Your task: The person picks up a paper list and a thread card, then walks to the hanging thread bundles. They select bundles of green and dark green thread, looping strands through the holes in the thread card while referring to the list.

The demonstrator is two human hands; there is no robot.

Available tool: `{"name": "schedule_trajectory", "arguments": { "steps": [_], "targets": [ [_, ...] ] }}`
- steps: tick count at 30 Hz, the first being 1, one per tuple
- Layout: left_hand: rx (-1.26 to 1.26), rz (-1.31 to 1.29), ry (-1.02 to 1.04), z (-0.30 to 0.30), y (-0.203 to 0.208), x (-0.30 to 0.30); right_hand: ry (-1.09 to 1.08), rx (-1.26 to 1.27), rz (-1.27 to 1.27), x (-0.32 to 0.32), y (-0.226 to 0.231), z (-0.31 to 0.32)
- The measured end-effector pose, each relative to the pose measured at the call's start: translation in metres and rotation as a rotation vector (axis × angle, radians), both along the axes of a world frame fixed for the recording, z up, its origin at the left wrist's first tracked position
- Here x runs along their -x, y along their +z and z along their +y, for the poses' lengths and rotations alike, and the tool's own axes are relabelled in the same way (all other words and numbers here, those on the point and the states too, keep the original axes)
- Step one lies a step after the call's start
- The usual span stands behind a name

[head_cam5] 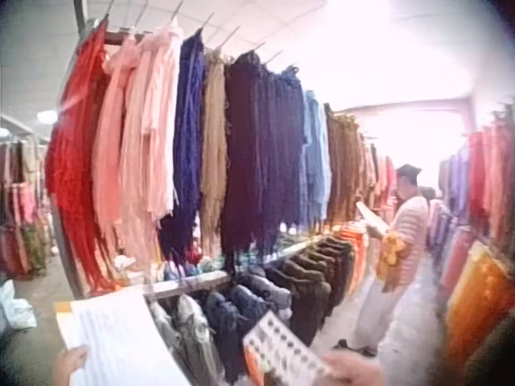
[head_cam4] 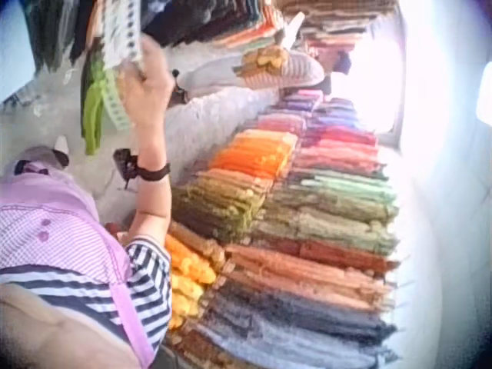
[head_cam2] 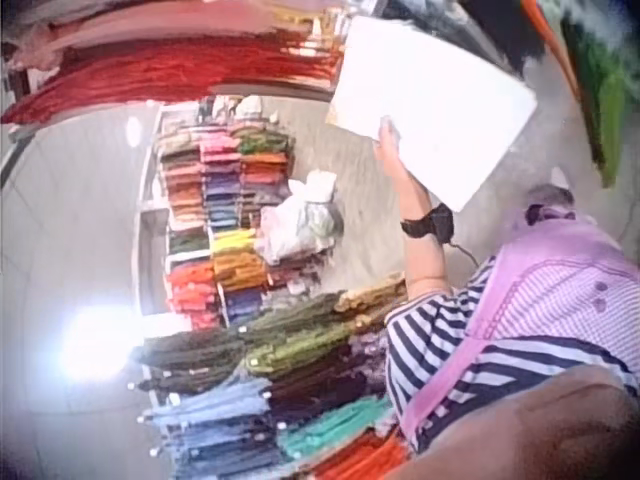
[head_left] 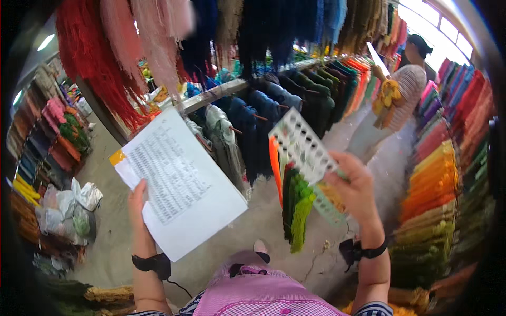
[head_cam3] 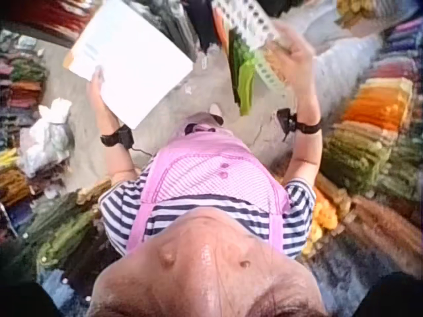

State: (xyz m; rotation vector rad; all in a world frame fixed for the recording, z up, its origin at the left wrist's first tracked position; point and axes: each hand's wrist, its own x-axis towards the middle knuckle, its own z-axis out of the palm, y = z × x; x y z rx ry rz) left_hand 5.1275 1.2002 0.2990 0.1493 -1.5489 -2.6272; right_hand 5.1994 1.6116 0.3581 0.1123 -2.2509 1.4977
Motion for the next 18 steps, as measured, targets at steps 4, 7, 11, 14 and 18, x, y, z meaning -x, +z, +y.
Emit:
{"name": "schedule_trajectory", "arguments": {
  "steps": [4,7,11,14,18],
  "targets": [
    [-0.082,0.031,0.078,-0.011,0.002,0.007,0.080,-0.082,0.329,0.087,0.055,0.015],
    [-0.057,-0.003,0.315,0.018,0.025,0.008,0.212,0.063,0.363,0.147,0.073,0.012],
    [0.014,0.050,0.387,0.009,0.024,0.025,0.470,-0.094,0.033,0.231,0.056,-0.001],
    [0.122,0.033,0.380,0.007,0.022,0.048,0.617,-0.207,-0.074,0.301,0.013,-0.008],
    [-0.094,-0.023,0.388,-0.028,-0.009,0.091,0.783,-0.451,-0.257,0.366,-0.027,-0.004]
  ]
}}
